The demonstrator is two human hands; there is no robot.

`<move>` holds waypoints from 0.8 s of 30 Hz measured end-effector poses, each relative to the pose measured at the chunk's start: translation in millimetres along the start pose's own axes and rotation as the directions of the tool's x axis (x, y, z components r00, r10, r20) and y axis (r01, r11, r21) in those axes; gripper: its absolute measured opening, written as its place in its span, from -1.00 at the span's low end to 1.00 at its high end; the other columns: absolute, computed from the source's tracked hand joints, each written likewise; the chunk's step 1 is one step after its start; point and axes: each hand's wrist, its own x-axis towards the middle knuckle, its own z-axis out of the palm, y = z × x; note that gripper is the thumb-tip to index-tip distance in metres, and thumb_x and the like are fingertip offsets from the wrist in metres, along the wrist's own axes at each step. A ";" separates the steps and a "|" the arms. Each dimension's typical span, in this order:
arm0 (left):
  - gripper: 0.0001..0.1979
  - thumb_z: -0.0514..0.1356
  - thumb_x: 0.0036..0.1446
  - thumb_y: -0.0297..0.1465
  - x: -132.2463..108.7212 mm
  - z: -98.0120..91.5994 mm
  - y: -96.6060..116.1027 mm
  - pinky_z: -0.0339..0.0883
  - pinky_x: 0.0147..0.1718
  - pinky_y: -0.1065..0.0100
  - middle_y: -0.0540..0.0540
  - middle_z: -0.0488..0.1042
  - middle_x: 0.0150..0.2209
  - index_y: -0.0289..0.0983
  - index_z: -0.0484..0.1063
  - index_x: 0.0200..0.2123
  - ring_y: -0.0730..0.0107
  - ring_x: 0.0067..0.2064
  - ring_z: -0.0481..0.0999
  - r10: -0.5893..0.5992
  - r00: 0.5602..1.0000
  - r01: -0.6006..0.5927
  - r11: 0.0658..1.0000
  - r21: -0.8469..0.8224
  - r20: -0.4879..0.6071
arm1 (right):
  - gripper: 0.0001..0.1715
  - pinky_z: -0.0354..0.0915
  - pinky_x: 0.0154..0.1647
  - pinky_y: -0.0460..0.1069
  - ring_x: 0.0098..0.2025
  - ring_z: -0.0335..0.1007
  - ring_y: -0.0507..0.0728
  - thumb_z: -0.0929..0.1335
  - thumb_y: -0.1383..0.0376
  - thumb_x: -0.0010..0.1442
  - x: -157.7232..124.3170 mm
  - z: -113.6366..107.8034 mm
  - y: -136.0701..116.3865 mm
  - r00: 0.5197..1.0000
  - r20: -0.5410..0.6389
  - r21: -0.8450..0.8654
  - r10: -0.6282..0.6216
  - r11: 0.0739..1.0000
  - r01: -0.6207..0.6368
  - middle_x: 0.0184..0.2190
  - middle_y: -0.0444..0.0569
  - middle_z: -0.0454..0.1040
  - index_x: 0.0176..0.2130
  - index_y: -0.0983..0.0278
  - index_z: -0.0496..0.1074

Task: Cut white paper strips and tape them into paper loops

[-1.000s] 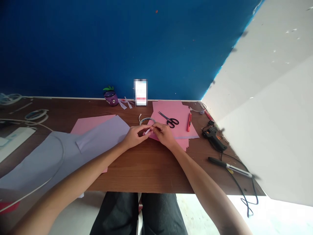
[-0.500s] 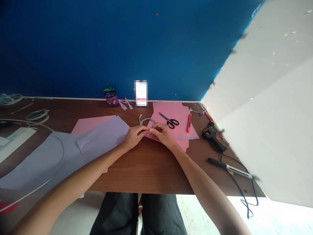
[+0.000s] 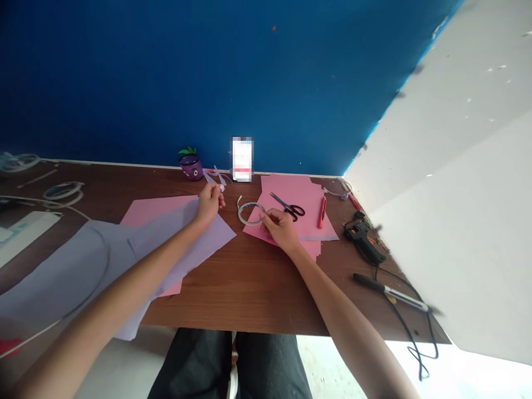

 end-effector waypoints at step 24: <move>-0.54 0.16 0.07 0.00 1.4 -56.3 21.6 0.28 -0.12 0.20 -0.11 0.45 -0.04 -0.18 0.41 -0.10 0.13 -0.03 0.41 0.167 0.809 -0.477 0.747 0.463 0.564 | -0.81 0.29 -0.37 -0.04 -0.34 0.40 0.09 0.28 0.39 0.16 6.7 -3.9 20.6 0.923 0.006 -0.494 -0.384 0.802 0.337 -0.30 -0.02 0.53 -0.24 0.25 0.47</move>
